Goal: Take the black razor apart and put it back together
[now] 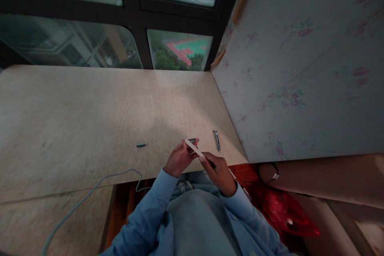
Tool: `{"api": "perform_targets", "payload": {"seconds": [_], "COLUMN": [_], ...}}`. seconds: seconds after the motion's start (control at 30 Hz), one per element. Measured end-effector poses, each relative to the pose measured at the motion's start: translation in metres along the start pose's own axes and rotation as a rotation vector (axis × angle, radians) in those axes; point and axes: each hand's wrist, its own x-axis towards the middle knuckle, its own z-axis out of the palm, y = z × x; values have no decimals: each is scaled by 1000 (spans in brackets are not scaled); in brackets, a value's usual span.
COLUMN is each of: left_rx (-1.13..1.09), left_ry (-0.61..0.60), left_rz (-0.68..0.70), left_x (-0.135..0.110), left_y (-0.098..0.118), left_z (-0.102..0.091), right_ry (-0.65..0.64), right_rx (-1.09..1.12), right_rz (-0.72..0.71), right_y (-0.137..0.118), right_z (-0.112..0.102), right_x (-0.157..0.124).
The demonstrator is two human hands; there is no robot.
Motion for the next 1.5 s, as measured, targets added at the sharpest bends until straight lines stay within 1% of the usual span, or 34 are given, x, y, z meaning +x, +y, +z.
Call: {"api": "perform_targets", "payload": {"seconds": [0.13, 0.23, 0.33, 0.47, 0.6, 0.7, 0.77, 0.83, 0.93, 1.0, 1.1, 1.3, 1.37, 1.5], "left_rx": [9, -11, -34, -25, 9, 12, 11, 6, -6, -7, 1, 23, 22, 36], "left_ry": [-8, -50, -72, -54, -13, -17, -35, -54, -71, -70, -56, -68, -57, -68], "left_rz": [1, 15, 35, 25, 29, 51, 38, 22, 34, 37, 22, 49, 59, 23], "left_x": [0, -1, -2, -1, 0, 0, -1, -2, -3, -4, -3, -1, -1, -4], "left_y": [-1, 1, 2, 1, -1, -2, -2, -2, 0, 1, -1, -8, -9, -5], "left_z": [-2, -4, -5, -5, -7, -8, -8, -7, -5, -4, -4, -8, -8, -4], "right_ry": [30, 78, 98, 85, 5, -32, -22, 16, 75, 90, 73, -28, -22, 35], "right_rx": [-7, -30, -30, 16, 59, 75, 89, 98, 88, 85, 114, 176, 167, 118], "right_rz": [17, 47, 61, 59, 26, 21, 32, 54, 90, 98, 87, 45, 46, 61], "right_y": [1, 5, 8, 7, 3, 3, 4, 6, 7, 7, 5, 0, 0, 2], "right_z": [2, 1, -1, -2, -3, -2, -2, -2, -3, -5, -6, -3, -1, 0], "right_x": [3, 3, 2, 1, 0, 1, 2, 3, 3, 2, 1, 1, 2, 3]}}
